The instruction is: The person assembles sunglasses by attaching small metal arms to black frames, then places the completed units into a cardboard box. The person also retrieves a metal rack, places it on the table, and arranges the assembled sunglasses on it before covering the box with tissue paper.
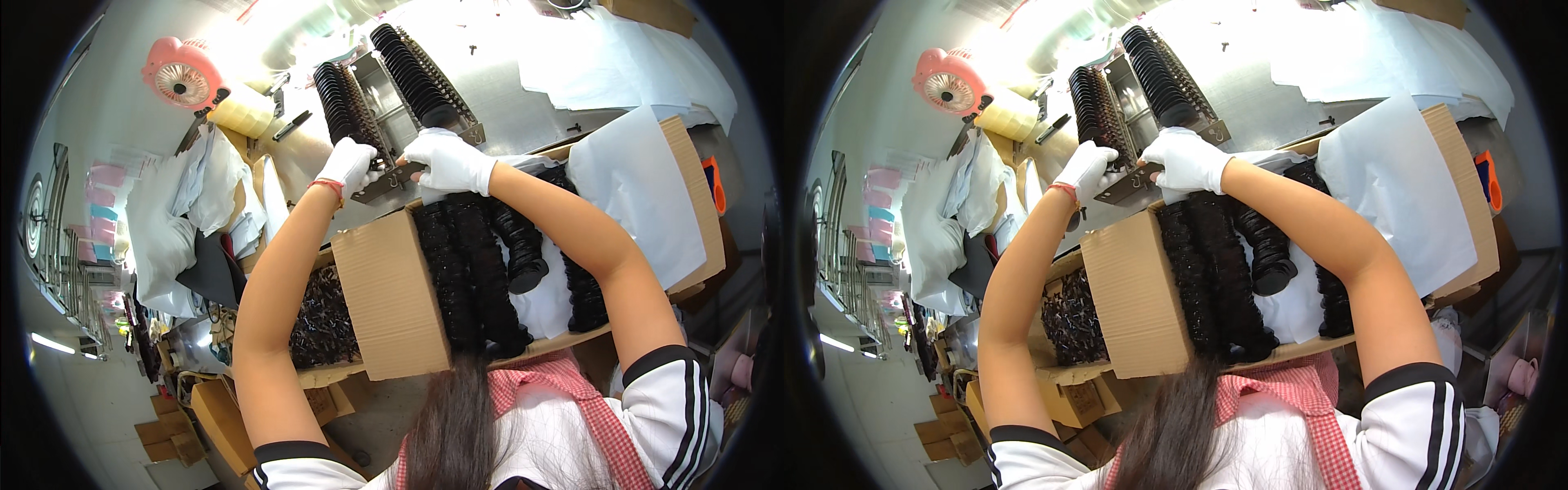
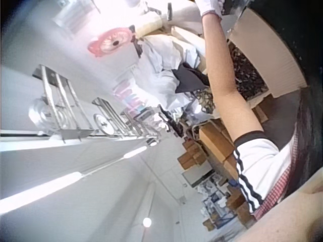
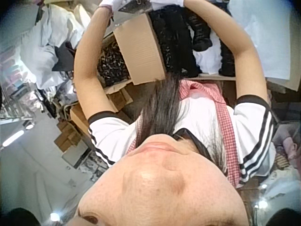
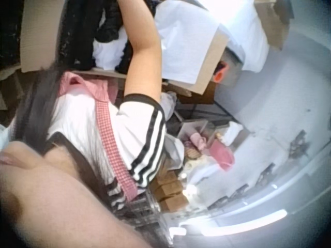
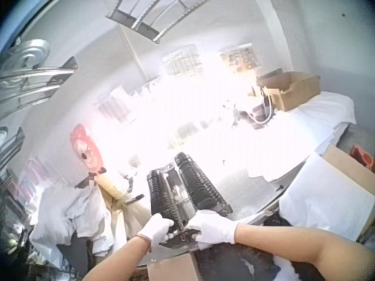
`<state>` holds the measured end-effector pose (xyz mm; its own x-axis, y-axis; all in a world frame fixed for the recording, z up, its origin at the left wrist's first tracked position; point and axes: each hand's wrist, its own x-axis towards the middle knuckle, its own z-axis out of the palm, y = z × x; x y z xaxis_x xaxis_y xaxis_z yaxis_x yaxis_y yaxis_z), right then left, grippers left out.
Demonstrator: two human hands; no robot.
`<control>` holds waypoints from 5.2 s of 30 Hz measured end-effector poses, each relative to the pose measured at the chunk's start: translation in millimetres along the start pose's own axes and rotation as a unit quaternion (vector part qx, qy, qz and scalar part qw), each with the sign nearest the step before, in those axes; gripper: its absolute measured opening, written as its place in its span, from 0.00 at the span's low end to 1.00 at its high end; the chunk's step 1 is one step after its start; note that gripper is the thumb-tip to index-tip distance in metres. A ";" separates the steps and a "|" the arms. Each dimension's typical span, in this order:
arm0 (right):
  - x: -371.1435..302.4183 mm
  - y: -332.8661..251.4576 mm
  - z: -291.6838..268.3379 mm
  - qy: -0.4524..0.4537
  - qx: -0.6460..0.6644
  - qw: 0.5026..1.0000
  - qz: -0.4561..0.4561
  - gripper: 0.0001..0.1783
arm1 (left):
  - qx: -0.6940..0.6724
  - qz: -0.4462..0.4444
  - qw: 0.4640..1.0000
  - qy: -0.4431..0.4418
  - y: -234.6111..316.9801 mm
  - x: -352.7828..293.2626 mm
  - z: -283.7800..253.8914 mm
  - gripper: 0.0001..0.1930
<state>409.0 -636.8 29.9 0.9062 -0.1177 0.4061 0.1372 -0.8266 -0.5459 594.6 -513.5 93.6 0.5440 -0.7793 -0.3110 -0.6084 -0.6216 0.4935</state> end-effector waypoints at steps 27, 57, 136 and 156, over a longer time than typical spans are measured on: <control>8.9 -9.7 1.7 0.020 0.112 0.993 0.041 0.25 | 0.087 0.093 0.984 0.125 -58.5 77.1 -49.4 0.45; 29.2 -59.1 -3.7 0.188 0.153 0.968 0.068 0.54 | -0.192 0.110 0.975 0.029 2.0 -18.5 -11.2 0.16; 24.5 1.6 -15.3 0.061 0.182 0.981 0.028 0.34 | 0.386 0.061 0.878 0.277 -10.0 175.8 -88.7 0.19; -149.1 -170.4 -0.8 0.218 -0.007 0.972 0.088 0.50 | -0.405 0.157 0.896 -0.092 51.0 -195.2 121.7 0.28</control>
<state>250.2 -478.9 62.9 0.6591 -0.4775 0.5810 -0.0122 -0.7792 -0.6266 387.1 -402.7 80.6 0.2689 -0.9522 -0.1449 -0.0545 -0.1653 0.9847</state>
